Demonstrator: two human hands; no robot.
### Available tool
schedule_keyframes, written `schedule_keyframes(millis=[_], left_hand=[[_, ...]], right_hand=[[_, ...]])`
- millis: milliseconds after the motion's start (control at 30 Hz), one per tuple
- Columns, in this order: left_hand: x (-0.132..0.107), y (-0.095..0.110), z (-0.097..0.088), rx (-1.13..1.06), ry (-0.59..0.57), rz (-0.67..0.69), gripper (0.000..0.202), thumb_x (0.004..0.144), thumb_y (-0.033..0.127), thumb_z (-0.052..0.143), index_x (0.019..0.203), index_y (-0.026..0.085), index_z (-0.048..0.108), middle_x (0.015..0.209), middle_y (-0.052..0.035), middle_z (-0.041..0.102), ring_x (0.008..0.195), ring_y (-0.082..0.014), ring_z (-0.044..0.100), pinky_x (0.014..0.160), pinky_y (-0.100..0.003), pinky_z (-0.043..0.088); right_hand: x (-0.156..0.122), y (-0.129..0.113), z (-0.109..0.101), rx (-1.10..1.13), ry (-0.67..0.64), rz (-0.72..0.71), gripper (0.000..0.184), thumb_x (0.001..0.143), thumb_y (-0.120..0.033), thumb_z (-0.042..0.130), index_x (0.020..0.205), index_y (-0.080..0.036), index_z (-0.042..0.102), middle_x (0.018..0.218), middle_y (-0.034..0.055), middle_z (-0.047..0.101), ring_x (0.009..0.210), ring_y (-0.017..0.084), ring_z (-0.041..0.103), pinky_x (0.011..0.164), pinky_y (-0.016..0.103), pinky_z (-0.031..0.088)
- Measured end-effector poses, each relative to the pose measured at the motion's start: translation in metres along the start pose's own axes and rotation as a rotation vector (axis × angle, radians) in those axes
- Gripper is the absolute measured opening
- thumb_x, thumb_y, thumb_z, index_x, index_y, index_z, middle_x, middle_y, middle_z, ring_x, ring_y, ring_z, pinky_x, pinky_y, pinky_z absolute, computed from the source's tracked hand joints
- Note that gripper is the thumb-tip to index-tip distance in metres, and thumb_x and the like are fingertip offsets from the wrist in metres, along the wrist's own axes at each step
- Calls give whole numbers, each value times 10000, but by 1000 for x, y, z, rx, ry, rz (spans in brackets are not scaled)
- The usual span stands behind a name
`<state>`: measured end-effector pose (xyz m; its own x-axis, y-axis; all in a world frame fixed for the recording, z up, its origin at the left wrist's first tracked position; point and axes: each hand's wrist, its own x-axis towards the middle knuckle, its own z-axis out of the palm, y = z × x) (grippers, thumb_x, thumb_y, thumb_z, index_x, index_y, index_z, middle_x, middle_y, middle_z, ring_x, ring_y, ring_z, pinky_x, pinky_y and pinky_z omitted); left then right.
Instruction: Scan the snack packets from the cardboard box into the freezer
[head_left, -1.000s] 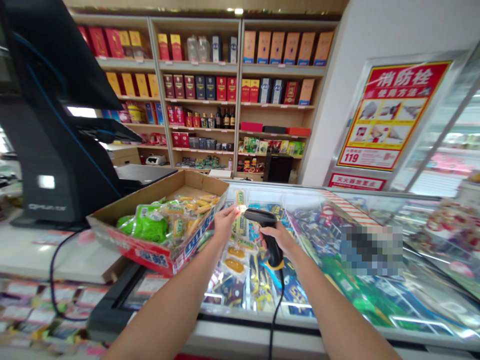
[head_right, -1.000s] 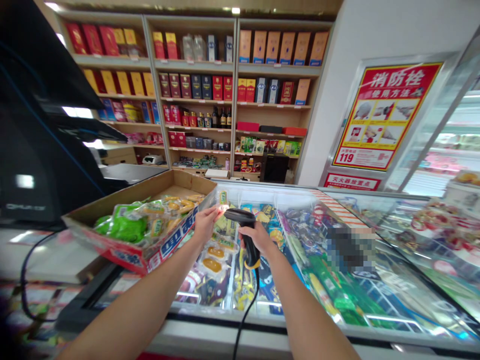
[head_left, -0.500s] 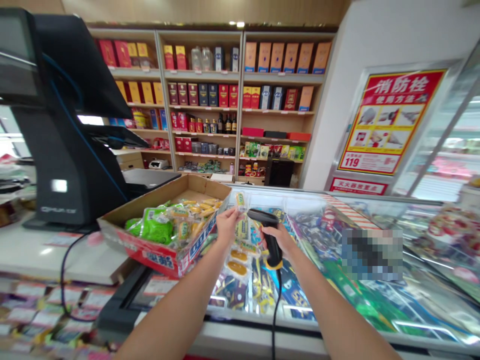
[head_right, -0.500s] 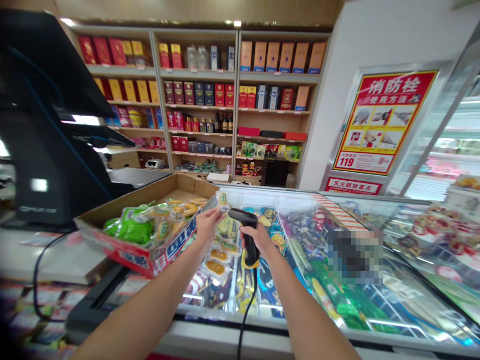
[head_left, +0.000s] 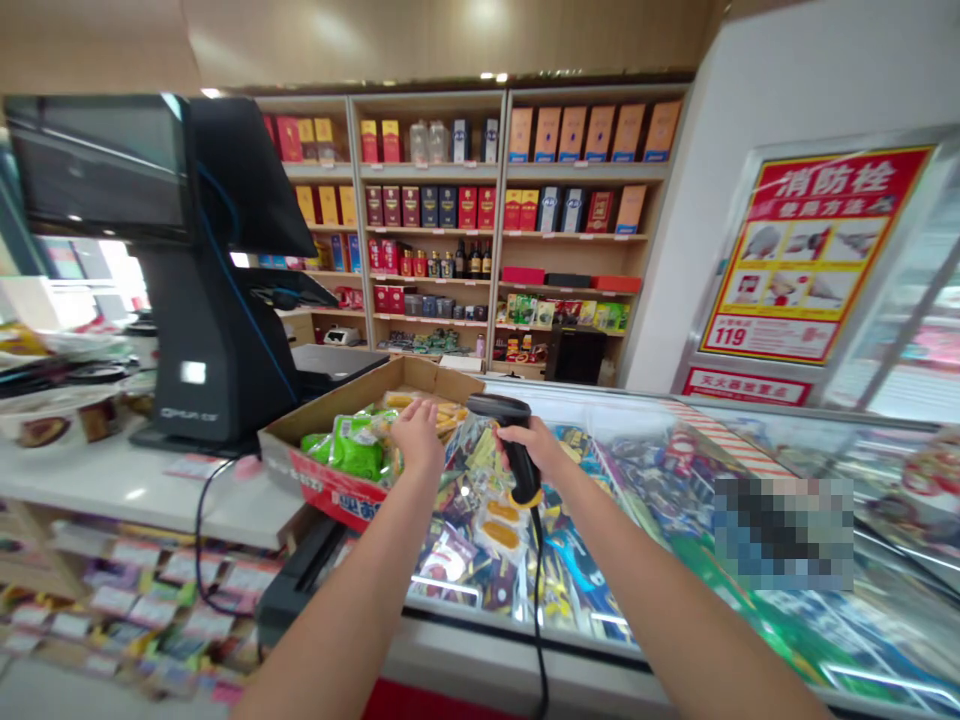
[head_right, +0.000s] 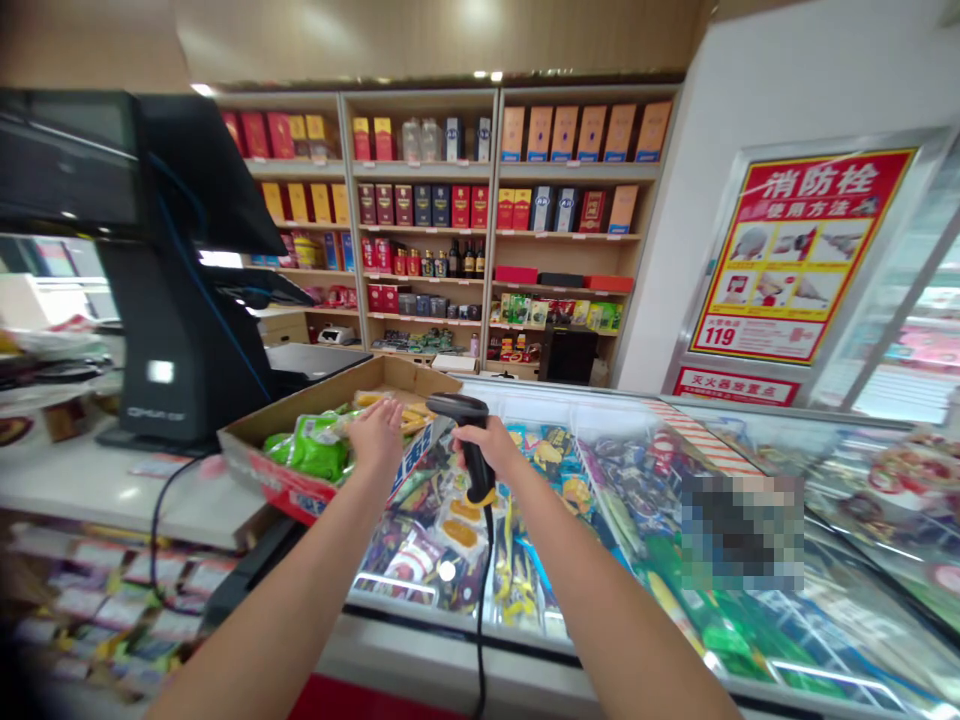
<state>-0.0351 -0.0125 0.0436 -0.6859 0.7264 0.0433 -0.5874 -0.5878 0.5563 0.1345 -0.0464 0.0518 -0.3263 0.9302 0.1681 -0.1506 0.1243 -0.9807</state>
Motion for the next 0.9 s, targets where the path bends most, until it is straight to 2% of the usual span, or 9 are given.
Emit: schedule_keyframes(millis=[100,233,367,467,600,700,767,833,900], left_hand=[[-7,-8,-5,40,-44,-8,179,592,125,718,729,155,608,772,-36,646,802,-159,646,856,-320,533],[-19,-22,-2,142,-138,-38,222,580,159,714,792,152,651,828,-52,670,820,-160,649,831,-303,516],[-29,-44,4,353,-394,-120,292,588,224,740,858,129,683,808,-68,693,733,-163,646,761,-315,512],[-39,-68,10,623,-614,-138,209,622,198,730,819,132,705,761,-74,701,724,-190,648,755,-334,509],[-57,-102,15,1050,-843,-5,175,683,134,689,853,139,730,919,-147,729,934,-280,663,887,-386,471],[-70,-121,9,1322,-947,82,397,741,183,665,1136,156,694,1211,-216,649,1180,-357,568,996,-444,391],[-76,-130,2,1456,-1003,91,470,763,240,659,1233,222,651,1353,-216,557,1291,-406,464,1034,-516,325],[-78,-136,-5,1535,-1039,79,387,756,272,668,1142,254,693,1376,-203,530,1296,-448,435,1029,-584,278],[-77,-140,-10,1507,-1014,85,185,723,246,689,899,207,731,1233,-201,603,1179,-436,523,1000,-578,297]], right_hand=[[-3,2,-3,-3,7,9,188,570,-322,688,598,-153,610,499,6,591,380,137,540,390,264,427],[-11,1,-23,26,77,2,192,562,-319,697,610,-155,606,517,6,599,385,134,539,379,258,422],[-21,4,-54,67,189,3,185,580,-298,694,671,-150,630,539,3,608,402,122,540,394,244,437],[-29,14,-79,88,252,23,173,605,-298,683,665,-150,617,542,6,602,396,113,525,387,237,428],[-37,31,-101,118,327,35,172,610,-292,694,667,-154,609,535,6,596,393,121,525,382,244,425],[-38,41,-106,125,370,55,167,613,-285,699,683,-158,615,521,7,596,390,134,531,376,256,422],[-38,44,-107,115,374,60,167,604,-286,701,670,-159,615,513,9,598,384,139,534,377,264,428],[-37,45,-106,103,372,60,174,592,-294,706,648,-156,617,507,11,599,379,140,537,377,266,429],[-36,45,-105,97,373,55,182,586,-304,710,635,-154,620,505,10,598,377,140,538,372,263,424]])
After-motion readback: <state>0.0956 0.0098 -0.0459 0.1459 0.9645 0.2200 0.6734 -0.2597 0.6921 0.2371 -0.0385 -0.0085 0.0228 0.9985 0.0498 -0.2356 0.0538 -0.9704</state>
